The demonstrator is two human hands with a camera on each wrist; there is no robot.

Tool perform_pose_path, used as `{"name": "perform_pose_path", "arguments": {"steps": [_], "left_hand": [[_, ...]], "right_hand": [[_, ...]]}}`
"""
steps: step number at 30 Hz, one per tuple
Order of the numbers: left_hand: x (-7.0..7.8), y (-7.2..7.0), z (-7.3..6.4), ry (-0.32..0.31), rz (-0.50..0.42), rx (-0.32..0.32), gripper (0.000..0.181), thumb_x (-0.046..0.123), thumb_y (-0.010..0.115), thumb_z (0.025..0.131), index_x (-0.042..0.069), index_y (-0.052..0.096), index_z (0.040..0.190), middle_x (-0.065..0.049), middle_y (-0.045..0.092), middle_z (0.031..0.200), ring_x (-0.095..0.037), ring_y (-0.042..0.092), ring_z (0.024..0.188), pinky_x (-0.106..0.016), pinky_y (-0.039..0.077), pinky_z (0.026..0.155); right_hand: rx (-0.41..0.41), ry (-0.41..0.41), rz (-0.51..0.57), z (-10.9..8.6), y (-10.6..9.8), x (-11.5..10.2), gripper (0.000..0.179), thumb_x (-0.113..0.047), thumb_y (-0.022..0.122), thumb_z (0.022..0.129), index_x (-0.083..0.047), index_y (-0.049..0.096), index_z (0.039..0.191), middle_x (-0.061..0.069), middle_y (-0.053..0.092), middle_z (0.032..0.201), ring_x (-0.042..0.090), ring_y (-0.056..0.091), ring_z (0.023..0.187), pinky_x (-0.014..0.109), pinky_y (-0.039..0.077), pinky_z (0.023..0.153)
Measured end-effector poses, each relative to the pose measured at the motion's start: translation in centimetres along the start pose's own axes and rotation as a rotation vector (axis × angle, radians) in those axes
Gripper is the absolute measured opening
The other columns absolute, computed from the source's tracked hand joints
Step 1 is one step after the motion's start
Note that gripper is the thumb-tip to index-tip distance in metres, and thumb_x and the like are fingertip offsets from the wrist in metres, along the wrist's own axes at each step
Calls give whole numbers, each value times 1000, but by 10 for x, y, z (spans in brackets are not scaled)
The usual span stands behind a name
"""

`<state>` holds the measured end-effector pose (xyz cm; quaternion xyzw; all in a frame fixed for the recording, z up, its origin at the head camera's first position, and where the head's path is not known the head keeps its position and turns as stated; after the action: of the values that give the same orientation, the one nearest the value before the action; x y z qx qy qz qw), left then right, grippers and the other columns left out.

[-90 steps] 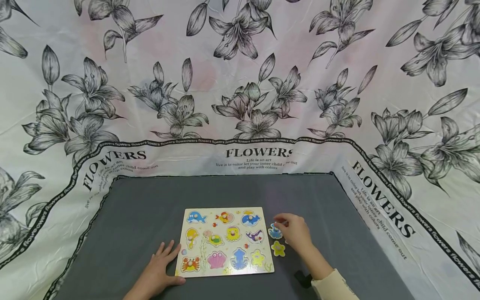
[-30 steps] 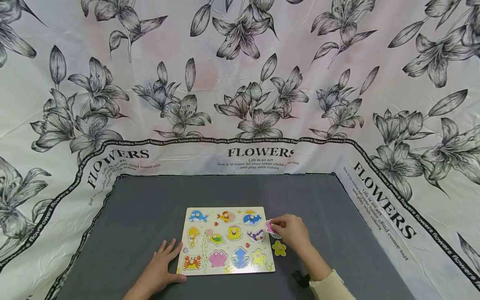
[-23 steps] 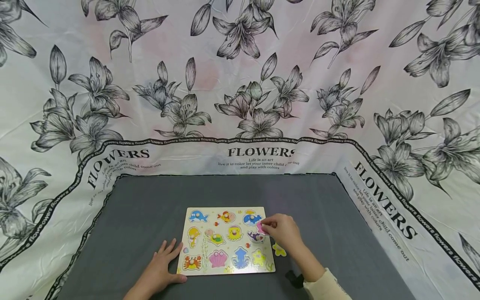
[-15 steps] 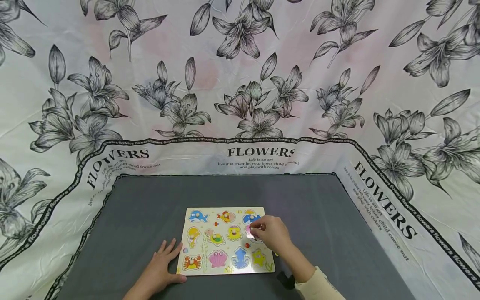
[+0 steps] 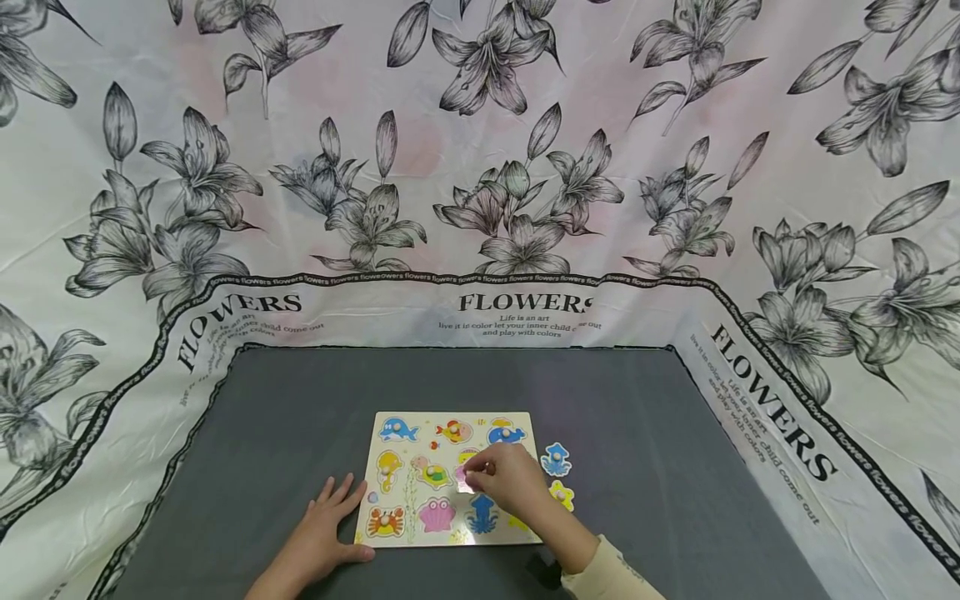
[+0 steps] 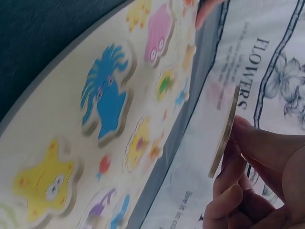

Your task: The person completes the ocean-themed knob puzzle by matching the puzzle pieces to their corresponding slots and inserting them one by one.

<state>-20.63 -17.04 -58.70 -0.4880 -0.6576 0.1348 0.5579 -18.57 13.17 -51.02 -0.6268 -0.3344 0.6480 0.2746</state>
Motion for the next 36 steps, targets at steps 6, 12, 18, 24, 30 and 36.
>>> {"name": "perform_pose_path", "arguments": {"steps": [6, 12, 18, 24, 30, 36], "left_hand": [[0, 0, 0, 8, 1, 9, 113, 48, 94, 58, 11, 45, 153, -21, 30, 163, -51, 10, 152, -74, 14, 115], [1, -3, 3, 19, -1, 8, 113, 47, 94, 58, 11, 46, 153, -22, 30, 163, -51, 10, 152, -74, 13, 116], [0, -5, 3, 33, 1, 11, 112, 46, 94, 58, 10, 46, 152, -23, 30, 162, -52, 11, 151, -75, 14, 115], [-1, -4, 4, 29, 2, 14, 112, 46, 94, 58, 10, 47, 152, -23, 31, 162, -53, 12, 151, -75, 14, 115], [-3, -3, 5, 11, 9, 3, 113, 47, 95, 57, 10, 47, 152, -23, 31, 162, -52, 11, 151, -75, 14, 115], [-3, -4, 6, 6, 7, 0, 113, 49, 94, 57, 11, 46, 153, -22, 31, 163, -52, 11, 152, -75, 14, 115]], "right_hand": [[-35, -3, 34, 1, 12, -9, 7, -21, 81, 87, -17, 83, 92, -11, 71, 80, 3, 56, 65, 21, 48, 56], [-64, -25, 18, 4, 22, -14, 7, -23, 82, 85, -19, 84, 90, -15, 67, 74, 2, 53, 62, 20, 45, 55], [-91, -44, -8, 6, 38, -18, 5, -23, 83, 84, -19, 83, 87, -16, 66, 69, 0, 48, 57, 19, 41, 51], [-142, -9, -38, 8, 54, -17, 5, -24, 83, 84, -20, 83, 87, -18, 65, 71, 0, 50, 61, 19, 43, 57], [-169, 3, -41, 7, 64, -16, 5, -23, 83, 84, -20, 84, 87, -19, 66, 70, 0, 51, 62, 20, 42, 59], [-170, -1, -82, 8, 71, -16, 5, -25, 83, 83, -21, 84, 87, -19, 67, 70, -1, 50, 62, 20, 40, 60]]}}
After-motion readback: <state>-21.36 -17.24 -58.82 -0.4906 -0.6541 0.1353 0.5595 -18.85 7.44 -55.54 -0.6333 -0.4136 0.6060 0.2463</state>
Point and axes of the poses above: each hand's wrist, its own z-axis towards the middle knuckle, its own y-axis out of the palm, x = y × z, the point moved 2 cm from there along z, towards the middle knuckle
